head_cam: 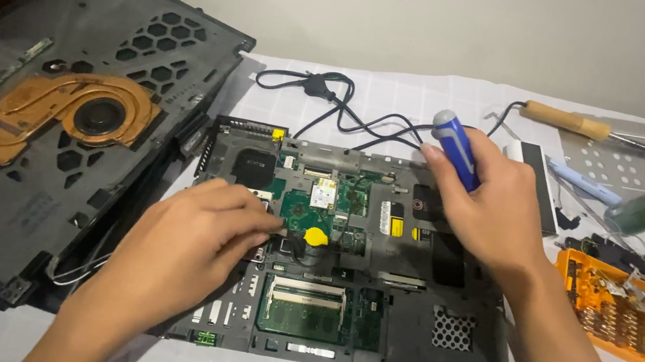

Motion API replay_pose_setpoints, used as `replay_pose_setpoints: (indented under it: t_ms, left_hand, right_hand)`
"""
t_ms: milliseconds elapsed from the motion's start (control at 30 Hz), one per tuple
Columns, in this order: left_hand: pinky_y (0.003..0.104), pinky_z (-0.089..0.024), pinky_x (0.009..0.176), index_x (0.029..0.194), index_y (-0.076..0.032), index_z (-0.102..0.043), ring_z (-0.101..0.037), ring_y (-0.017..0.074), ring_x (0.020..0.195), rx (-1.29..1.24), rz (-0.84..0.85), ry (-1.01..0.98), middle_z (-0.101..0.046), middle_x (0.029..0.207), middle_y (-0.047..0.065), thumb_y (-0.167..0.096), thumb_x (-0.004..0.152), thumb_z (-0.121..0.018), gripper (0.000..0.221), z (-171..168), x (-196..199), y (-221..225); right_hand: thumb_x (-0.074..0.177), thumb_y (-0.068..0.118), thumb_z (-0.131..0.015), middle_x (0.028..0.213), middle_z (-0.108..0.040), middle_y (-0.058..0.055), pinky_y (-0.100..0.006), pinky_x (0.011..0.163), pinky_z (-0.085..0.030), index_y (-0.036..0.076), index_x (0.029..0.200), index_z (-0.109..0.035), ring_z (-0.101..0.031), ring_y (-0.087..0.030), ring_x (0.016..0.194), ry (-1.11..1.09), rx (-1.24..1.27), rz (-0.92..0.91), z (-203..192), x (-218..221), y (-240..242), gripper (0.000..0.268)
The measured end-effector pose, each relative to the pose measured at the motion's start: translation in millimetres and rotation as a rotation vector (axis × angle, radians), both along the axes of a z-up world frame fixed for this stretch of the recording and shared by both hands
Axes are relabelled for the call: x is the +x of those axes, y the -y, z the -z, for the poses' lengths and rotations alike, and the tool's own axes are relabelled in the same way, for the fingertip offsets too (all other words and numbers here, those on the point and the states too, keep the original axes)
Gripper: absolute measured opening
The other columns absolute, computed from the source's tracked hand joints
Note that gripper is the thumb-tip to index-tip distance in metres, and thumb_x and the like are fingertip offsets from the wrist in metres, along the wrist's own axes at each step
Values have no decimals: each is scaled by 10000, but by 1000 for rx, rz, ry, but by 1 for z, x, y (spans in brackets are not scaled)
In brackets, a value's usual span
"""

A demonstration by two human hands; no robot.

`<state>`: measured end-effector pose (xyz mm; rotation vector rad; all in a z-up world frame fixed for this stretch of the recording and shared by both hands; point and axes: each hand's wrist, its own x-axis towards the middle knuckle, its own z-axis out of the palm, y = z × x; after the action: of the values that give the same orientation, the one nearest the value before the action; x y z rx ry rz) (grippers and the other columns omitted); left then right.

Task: Disassembling and reassembling laptop components including the cooling system using a precision screwdriver set.

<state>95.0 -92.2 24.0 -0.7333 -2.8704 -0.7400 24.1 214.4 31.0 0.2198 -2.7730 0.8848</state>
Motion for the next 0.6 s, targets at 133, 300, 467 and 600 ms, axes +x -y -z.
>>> replay_pose_setpoints:
  t_ms: [133, 300, 467, 600]
  left_hand:
    - [412, -555, 755, 1166, -132, -770, -654, 212, 917, -27, 12, 4, -759, 1018, -23, -192, 933, -670, 260, -11, -13, -12]
    - [524, -547, 744, 1074, -118, -738, -630, 318, 1021, -219, 60, 73, -693, 966, 48, -205, 970, -651, 161, -20, -43, -41]
    - [459, -596, 755, 978, -123, -793, -730, 335, 927, -292, 76, 16, -752, 965, 75, -171, 864, -696, 158, -13, -66, -66]
    - [406, -609, 755, 928, -157, -796, -736, 298, 933, -356, 11, 72, -741, 941, 34, -204, 870, -695, 125, -9, -66, -68]
  right_hand:
    - [1025, 404, -582, 602, -535, -21, -328, 578, -383, 141, 1134, -689, -416, -182, 545, 28, -33, 11, -6, 2, 2, 305]
    - [1030, 458, -583, 594, -532, -16, -354, 606, -390, 140, 873, -576, -476, -208, 566, 21, 38, 15, 0, 0, -2, 355]
    - [940, 286, -759, 714, -681, -202, -457, 586, -504, 115, 1135, -724, -702, -449, 706, -242, -91, -139, 10, -3, -1, 262]
    - [930, 309, -742, 847, -757, -202, -488, 662, -568, 141, 1194, -700, -735, -455, 808, -213, -133, -202, 16, 3, 5, 315]
